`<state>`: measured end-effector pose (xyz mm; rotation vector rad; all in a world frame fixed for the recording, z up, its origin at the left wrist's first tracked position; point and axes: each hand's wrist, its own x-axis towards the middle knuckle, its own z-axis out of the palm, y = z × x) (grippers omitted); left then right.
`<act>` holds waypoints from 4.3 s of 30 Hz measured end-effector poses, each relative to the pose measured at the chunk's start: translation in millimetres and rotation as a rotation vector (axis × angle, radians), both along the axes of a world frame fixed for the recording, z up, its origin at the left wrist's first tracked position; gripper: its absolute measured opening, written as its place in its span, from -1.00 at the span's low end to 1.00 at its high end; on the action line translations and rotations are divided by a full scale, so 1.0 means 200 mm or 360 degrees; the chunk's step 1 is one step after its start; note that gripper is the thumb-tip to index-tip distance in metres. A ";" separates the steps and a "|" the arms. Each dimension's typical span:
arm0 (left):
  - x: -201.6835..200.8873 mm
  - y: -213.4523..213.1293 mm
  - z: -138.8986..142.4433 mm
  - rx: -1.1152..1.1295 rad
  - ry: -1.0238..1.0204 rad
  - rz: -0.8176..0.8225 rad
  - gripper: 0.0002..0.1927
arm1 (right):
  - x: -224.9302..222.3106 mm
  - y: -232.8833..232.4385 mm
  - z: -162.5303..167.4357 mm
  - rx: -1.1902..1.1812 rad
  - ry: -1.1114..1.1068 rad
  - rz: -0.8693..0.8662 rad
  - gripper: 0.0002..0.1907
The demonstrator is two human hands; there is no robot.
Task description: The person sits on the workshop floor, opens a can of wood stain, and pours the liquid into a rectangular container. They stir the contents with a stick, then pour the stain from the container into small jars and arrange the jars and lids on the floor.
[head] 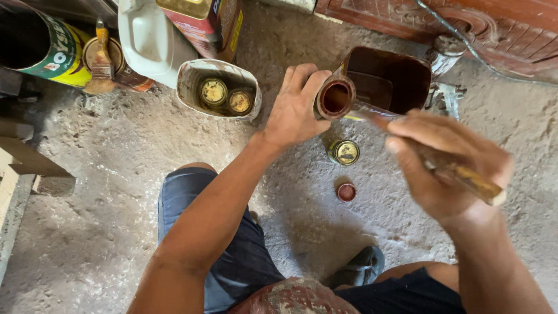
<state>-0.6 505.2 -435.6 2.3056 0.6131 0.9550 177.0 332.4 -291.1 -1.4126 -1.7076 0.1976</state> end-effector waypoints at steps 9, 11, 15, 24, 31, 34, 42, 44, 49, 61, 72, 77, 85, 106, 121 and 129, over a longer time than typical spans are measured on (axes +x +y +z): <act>0.01 -0.01 0.01 0.0024 0.0000 -0.0009 -0.24 | -0.05 -0.02 0.06 -0.0141 0.0028 -0.0044 -0.86; 0.00 -0.02 0.01 0.0019 0.0004 -0.0019 -0.24 | -0.08 -0.03 0.09 -0.0175 -0.0090 -0.0091 -0.85; 0.00 -0.02 0.02 0.0015 0.0020 -0.0043 -0.23 | -0.08 0.00 0.07 -0.0136 0.0047 -0.0058 -0.84; -0.01 -0.02 0.02 0.0027 -0.0012 -0.0070 -0.21 | -0.04 -0.12 0.06 -0.0196 0.0207 -0.0084 -0.83; -0.01 -0.03 0.02 0.0071 -0.0029 -0.0100 -0.22 | 0.02 0.00 0.09 -0.0375 0.0084 -0.0013 -0.78; 0.00 -0.03 0.02 0.0023 -0.0037 -0.0104 -0.21 | 0.05 -0.02 0.07 -0.0237 0.0124 0.0131 -0.75; 0.00 -0.04 0.02 -0.0023 -0.0087 -0.0037 -0.24 | 0.06 0.00 0.08 -0.0327 0.0245 0.0099 -0.71; -0.01 -0.04 0.03 -0.0013 -0.0061 -0.0041 -0.24 | 0.04 -0.01 0.10 -0.0346 0.0144 0.0058 -0.70; -0.01 -0.02 0.04 0.0065 0.0009 -0.0032 -0.22 | 0.03 -0.09 0.10 -0.0224 -0.0163 -0.0043 -0.79; -0.01 -0.01 0.02 0.0083 0.0107 0.0010 -0.17 | -0.07 -0.04 0.06 -0.0169 -0.0231 -0.0096 -0.87; -0.01 0.00 0.02 0.0031 0.0082 0.0046 -0.18 | -0.11 0.01 0.08 -0.0162 -0.0191 -0.0084 -0.88; -0.01 0.00 0.01 0.0039 0.0072 0.0041 -0.19 | -0.09 -0.01 0.02 -0.0163 0.0098 -0.0056 -0.89; -0.01 0.01 0.00 0.0018 -0.0042 0.0029 -0.22 | 0.07 -0.10 0.03 -0.0401 0.0340 -0.0148 -0.84; 0.00 0.01 0.00 -0.0041 -0.0088 0.0015 -0.31 | -0.01 0.01 0.16 -0.0287 -0.0329 0.0115 -0.80; -0.01 0.02 0.00 0.0056 -0.0061 0.0025 -0.28 | 0.16 0.01 0.05 -0.0217 -0.0014 0.0430 -0.90; -0.03 0.08 -0.01 0.0038 -0.0093 0.0191 -0.27 | 0.43 -0.12 0.00 -0.0193 -0.0363 0.0573 -0.88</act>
